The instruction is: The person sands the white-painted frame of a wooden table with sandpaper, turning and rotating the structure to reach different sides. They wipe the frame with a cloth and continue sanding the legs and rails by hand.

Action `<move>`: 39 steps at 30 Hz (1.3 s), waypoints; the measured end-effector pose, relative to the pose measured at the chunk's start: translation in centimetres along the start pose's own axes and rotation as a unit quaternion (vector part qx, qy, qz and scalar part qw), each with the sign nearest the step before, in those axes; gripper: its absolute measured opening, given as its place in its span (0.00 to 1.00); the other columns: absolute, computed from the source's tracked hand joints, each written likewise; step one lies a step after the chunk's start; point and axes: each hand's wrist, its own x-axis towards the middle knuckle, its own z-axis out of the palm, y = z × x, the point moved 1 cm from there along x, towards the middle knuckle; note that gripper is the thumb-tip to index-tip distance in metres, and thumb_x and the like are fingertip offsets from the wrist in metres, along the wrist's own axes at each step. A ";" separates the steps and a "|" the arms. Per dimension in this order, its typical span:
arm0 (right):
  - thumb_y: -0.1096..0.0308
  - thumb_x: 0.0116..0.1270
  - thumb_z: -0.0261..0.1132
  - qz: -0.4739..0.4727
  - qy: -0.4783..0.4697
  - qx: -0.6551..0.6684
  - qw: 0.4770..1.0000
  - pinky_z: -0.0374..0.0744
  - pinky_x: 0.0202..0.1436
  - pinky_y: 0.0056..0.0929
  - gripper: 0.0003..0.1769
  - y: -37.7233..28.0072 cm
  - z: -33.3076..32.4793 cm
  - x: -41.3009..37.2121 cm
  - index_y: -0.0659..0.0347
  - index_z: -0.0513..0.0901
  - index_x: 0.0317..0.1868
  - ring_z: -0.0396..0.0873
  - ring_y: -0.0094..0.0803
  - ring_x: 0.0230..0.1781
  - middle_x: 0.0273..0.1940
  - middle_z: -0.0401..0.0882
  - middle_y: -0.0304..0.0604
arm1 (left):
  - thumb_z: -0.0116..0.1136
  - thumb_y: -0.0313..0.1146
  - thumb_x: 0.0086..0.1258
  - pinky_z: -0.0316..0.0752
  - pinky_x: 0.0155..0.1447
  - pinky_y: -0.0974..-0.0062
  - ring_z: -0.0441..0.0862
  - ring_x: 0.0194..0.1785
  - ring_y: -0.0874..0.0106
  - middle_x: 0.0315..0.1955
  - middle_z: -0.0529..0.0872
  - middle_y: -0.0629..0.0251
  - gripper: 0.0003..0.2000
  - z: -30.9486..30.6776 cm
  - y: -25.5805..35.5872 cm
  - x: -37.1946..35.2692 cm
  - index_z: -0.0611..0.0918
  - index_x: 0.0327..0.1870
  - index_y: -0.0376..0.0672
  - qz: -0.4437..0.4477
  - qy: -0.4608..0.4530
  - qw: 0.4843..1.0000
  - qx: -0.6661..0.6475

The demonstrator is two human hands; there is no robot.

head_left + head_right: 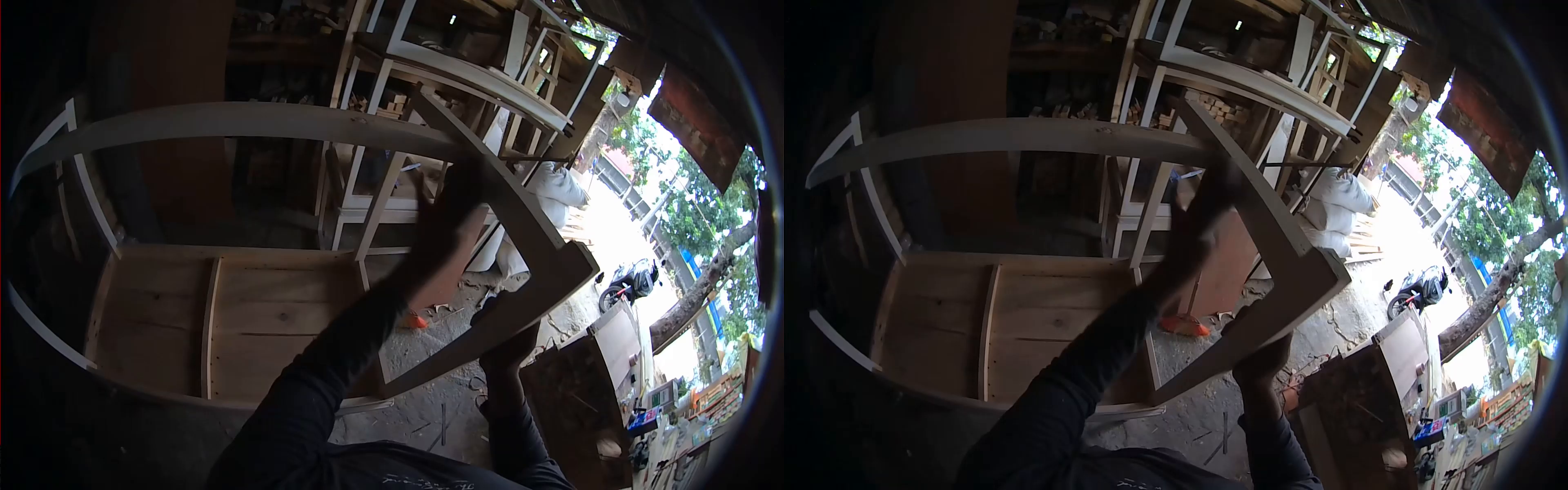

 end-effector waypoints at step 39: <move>0.58 0.81 0.50 -0.065 0.077 -0.125 0.987 0.86 0.47 0.41 0.20 0.6 -0.5 -0.9 0.65 0.73 0.61 0.85 0.43 0.46 0.50 0.82 0.52 | 0.54 0.33 0.72 0.59 0.75 0.56 0.64 0.74 0.56 0.70 0.70 0.47 0.26 -5.6 11.4 3.4 0.70 0.71 0.35 0.057 -0.239 0.950 -0.191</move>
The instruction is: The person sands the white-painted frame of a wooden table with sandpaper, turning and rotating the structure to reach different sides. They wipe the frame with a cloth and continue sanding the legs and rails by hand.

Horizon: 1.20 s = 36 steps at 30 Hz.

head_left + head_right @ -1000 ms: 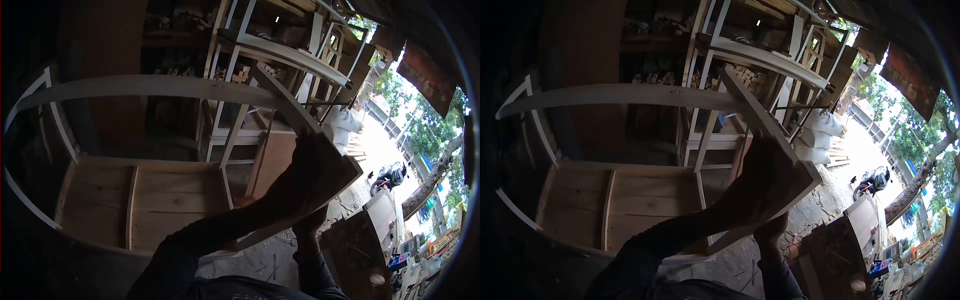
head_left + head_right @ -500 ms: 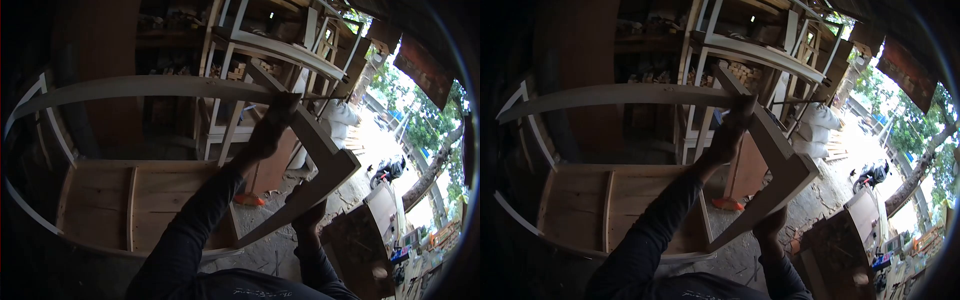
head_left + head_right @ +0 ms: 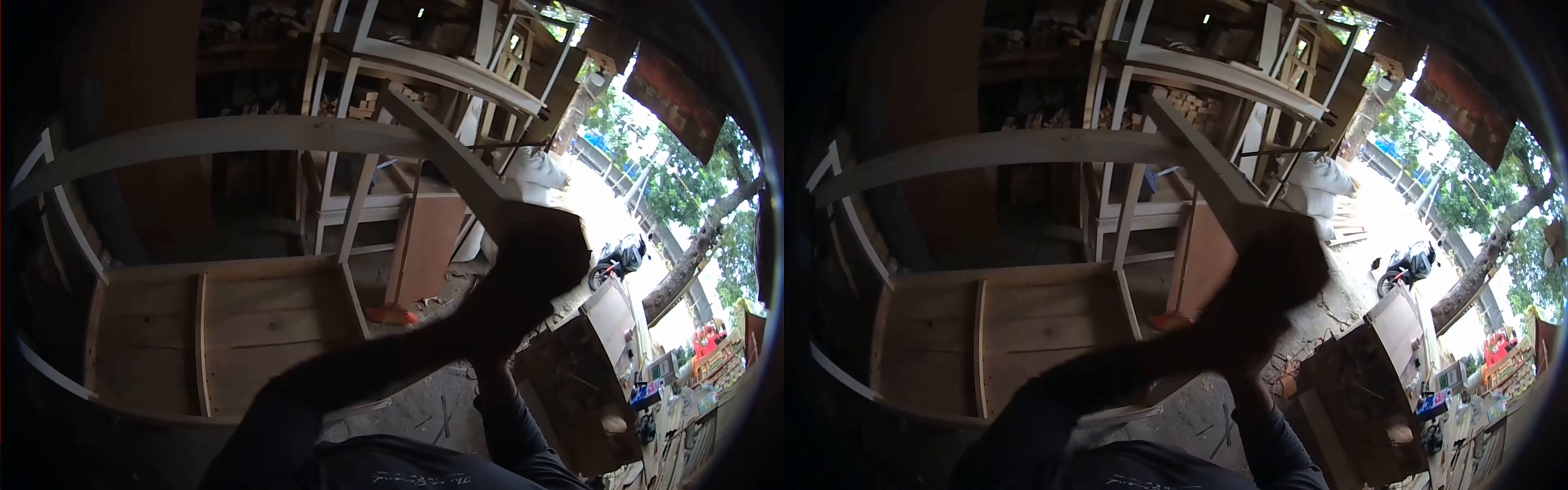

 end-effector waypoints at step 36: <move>0.58 0.80 0.42 0.112 -0.122 0.123 0.979 0.69 0.76 0.59 0.30 -1.0 1.0 1.2 0.75 0.70 0.68 0.76 0.53 0.68 0.64 0.77 0.63 | 0.41 0.37 0.85 0.71 0.63 0.68 0.76 0.52 0.67 0.47 0.78 0.59 0.13 20.0 2.1 -24.3 0.76 0.53 0.38 -0.438 0.423 0.750 -0.259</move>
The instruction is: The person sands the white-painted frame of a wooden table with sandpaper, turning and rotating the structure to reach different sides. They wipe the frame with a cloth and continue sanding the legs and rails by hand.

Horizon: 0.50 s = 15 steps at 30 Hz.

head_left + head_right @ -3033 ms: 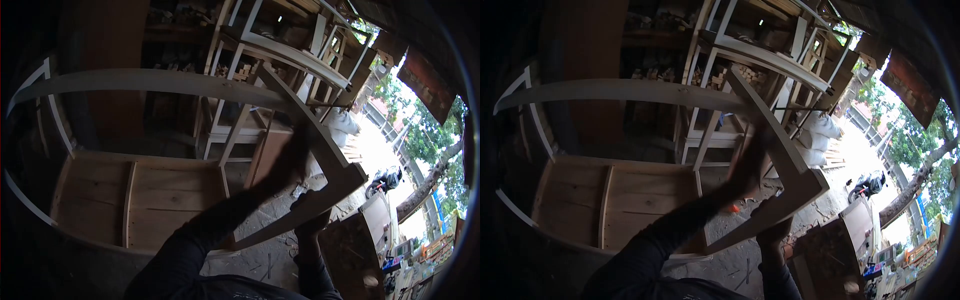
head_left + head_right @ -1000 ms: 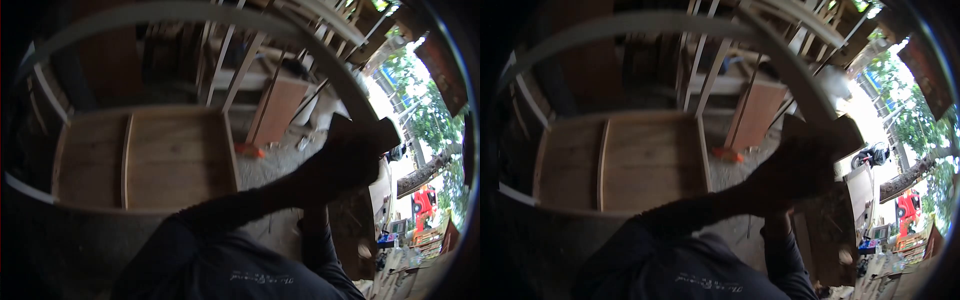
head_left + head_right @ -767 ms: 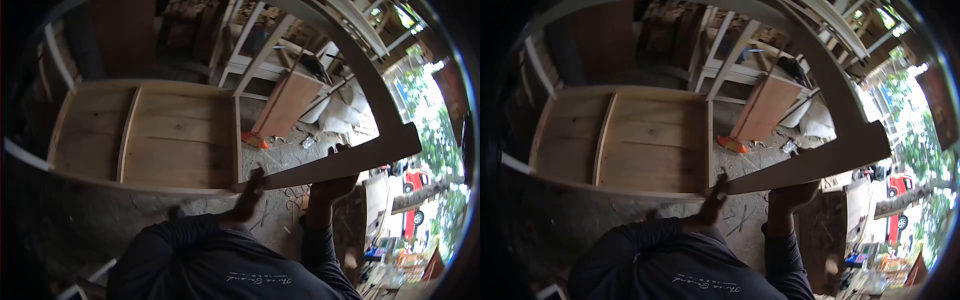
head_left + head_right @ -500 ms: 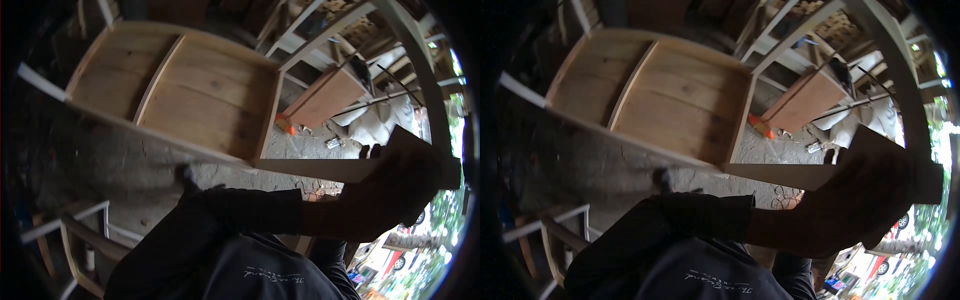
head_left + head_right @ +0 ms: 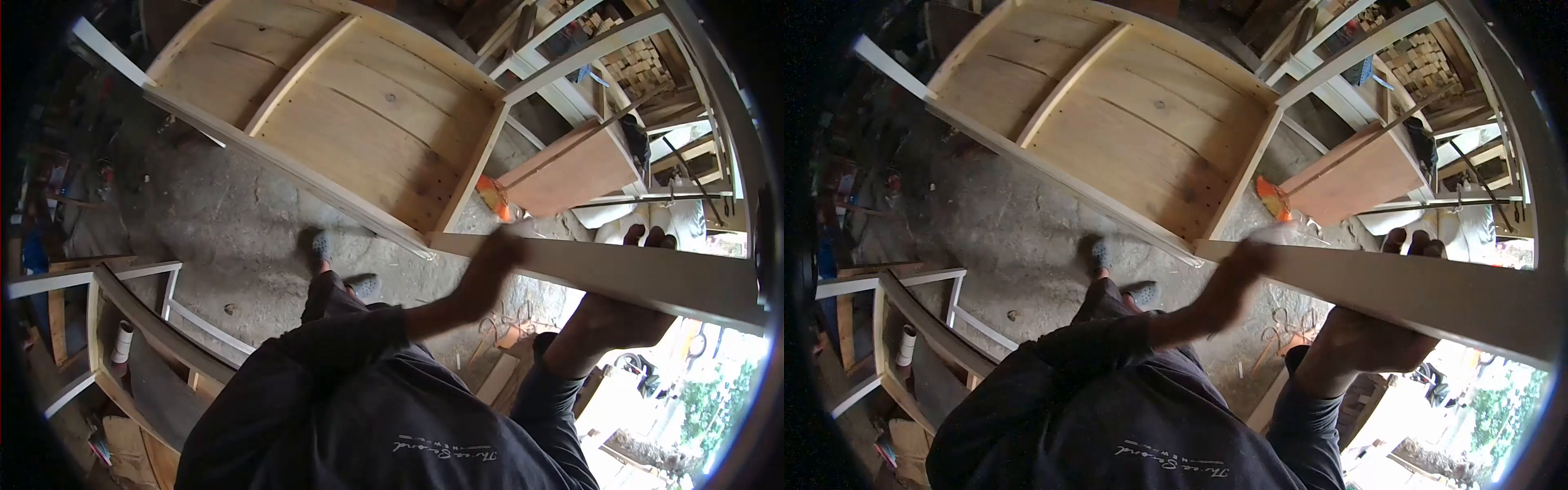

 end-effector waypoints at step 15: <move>0.57 0.80 0.56 -0.135 -0.140 -0.391 0.900 0.78 0.57 0.42 0.22 5.7 -11.2 0.8 0.68 0.77 0.61 0.80 0.45 0.54 0.57 0.81 0.54 | 0.58 0.41 0.75 0.77 0.41 0.66 0.83 0.37 0.62 0.34 0.82 0.60 0.12 -5.7 -0.8 6.4 0.79 0.36 0.41 0.018 -0.343 0.890 0.301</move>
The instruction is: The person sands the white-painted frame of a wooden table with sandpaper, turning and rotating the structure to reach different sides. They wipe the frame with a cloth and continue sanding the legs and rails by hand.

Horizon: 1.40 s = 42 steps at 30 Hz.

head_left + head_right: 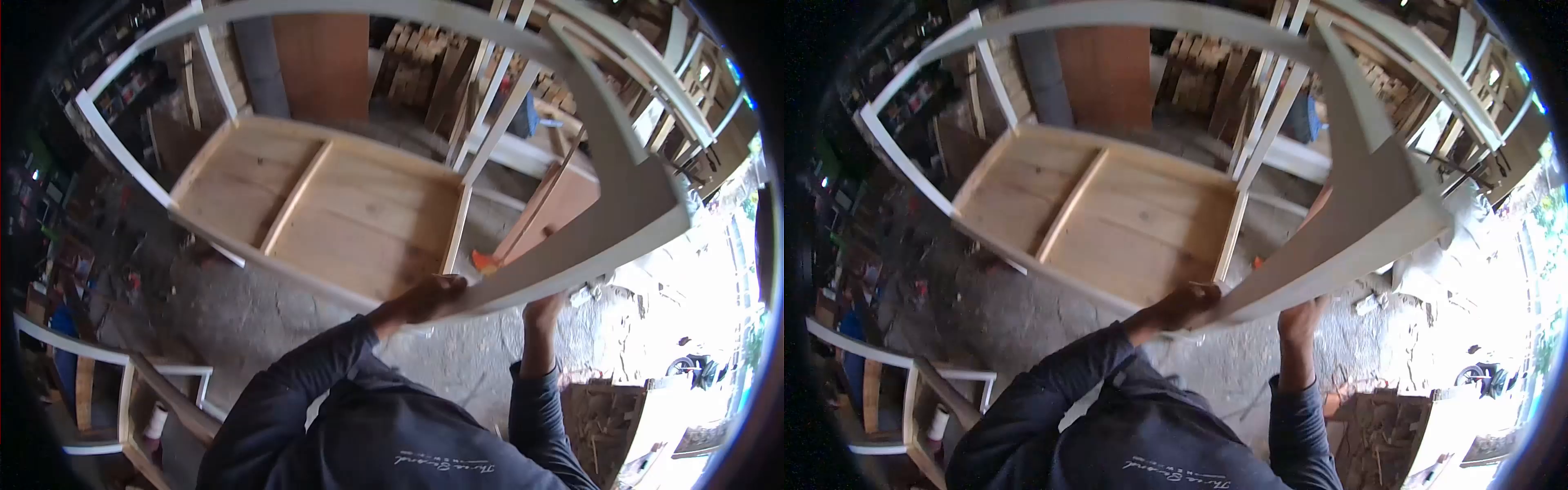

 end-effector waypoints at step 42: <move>0.69 0.50 0.73 -0.082 -0.396 0.414 0.816 0.73 0.67 0.41 0.51 6.3 4.8 -3.7 0.61 0.65 0.78 0.78 0.47 0.62 0.63 0.77 0.55 | 0.58 0.39 0.78 0.72 0.68 0.55 0.79 0.62 0.44 0.59 0.81 0.39 0.17 17.9 1.7 -14.0 0.82 0.57 0.33 -0.314 0.226 0.883 0.265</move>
